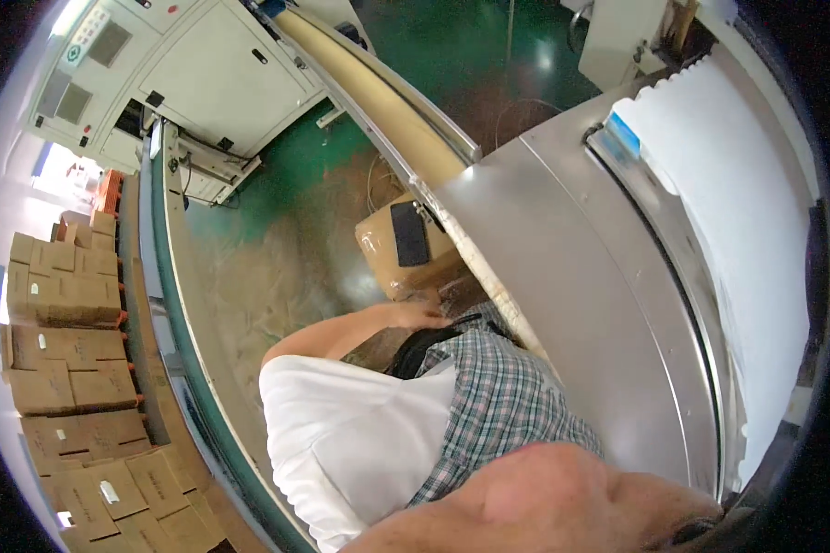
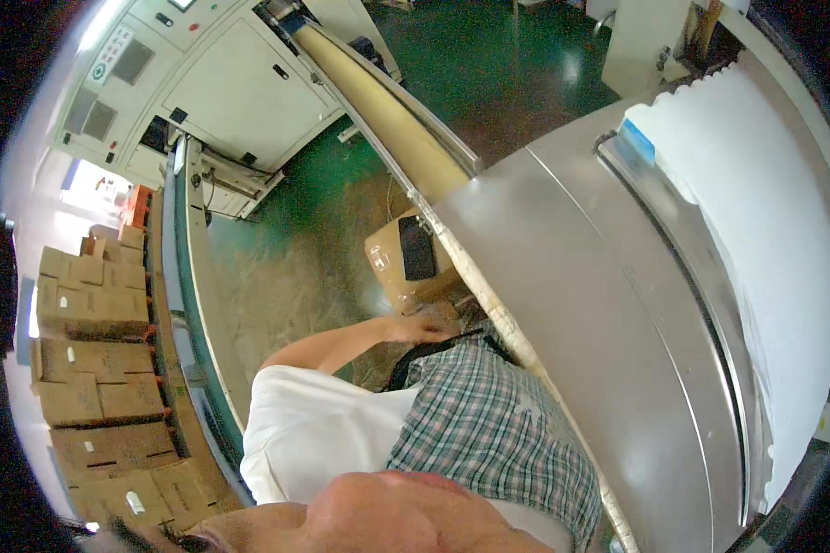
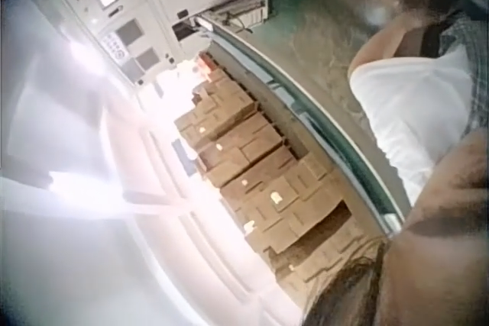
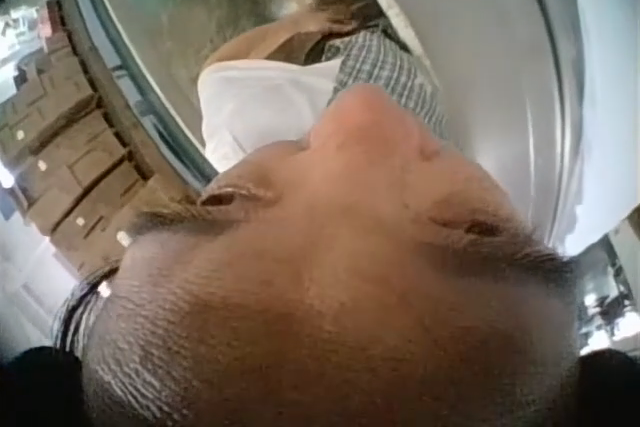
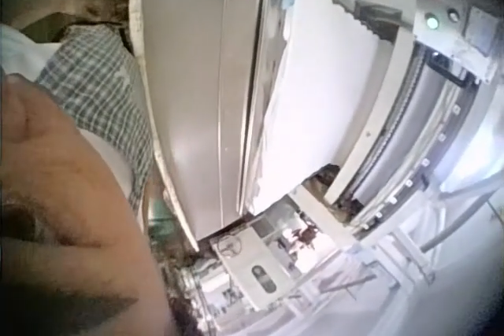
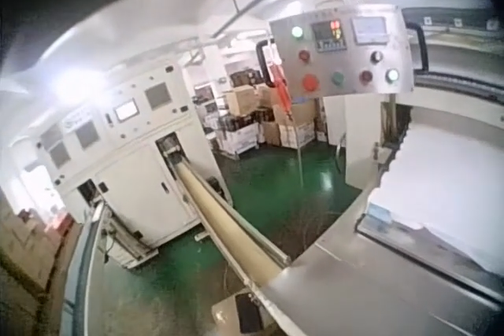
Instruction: Loading and aligning large sheets of paper pulp into an industrial processing machine.
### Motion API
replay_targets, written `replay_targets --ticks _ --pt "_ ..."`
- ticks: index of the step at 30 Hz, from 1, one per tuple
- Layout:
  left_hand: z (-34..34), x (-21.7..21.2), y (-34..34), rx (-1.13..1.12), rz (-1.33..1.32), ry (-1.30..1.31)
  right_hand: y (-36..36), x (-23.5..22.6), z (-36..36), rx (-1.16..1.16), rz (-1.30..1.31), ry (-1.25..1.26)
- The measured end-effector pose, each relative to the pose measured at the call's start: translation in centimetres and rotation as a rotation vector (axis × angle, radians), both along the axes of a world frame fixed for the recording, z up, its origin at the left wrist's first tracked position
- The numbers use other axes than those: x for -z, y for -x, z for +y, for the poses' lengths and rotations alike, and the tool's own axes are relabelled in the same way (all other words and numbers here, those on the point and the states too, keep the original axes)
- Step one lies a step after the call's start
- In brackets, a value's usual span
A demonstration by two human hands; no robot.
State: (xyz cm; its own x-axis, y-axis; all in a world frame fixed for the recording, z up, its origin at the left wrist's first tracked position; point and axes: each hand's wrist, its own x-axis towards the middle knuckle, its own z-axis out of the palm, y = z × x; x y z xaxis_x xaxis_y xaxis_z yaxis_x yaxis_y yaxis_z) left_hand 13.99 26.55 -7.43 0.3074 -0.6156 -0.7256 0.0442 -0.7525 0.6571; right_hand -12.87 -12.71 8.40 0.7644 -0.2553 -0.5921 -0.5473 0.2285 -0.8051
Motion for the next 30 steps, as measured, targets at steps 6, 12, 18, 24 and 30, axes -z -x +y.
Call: replay_targets --ticks 6,12,18,24,30 --pt "1.1 -3.9 1.6 -0.408 0.694 -0.203 1.0 1.9 -1.0 -0.084 -0.049 0.055" --pt "4.9 2.3 5.2 -0.714 1.09 0.041 0.6 2.6 -1.6 -0.169 -0.061 0.105" --pt "3.6 0.3 4.4 -0.719 1.027 -0.096 0.0 3.0 -1.8 -0.265 -0.06 0.144" --pt "4.1 1.6 4.2 -0.72 1.132 -0.028 -0.7 3.0 -2.2 -0.37 -0.041 0.184" --pt "2.5 -2.2 2.7 -0.687 1.055 -0.144 -1.7 3.2 -2.9 -0.464 -0.028 0.223"
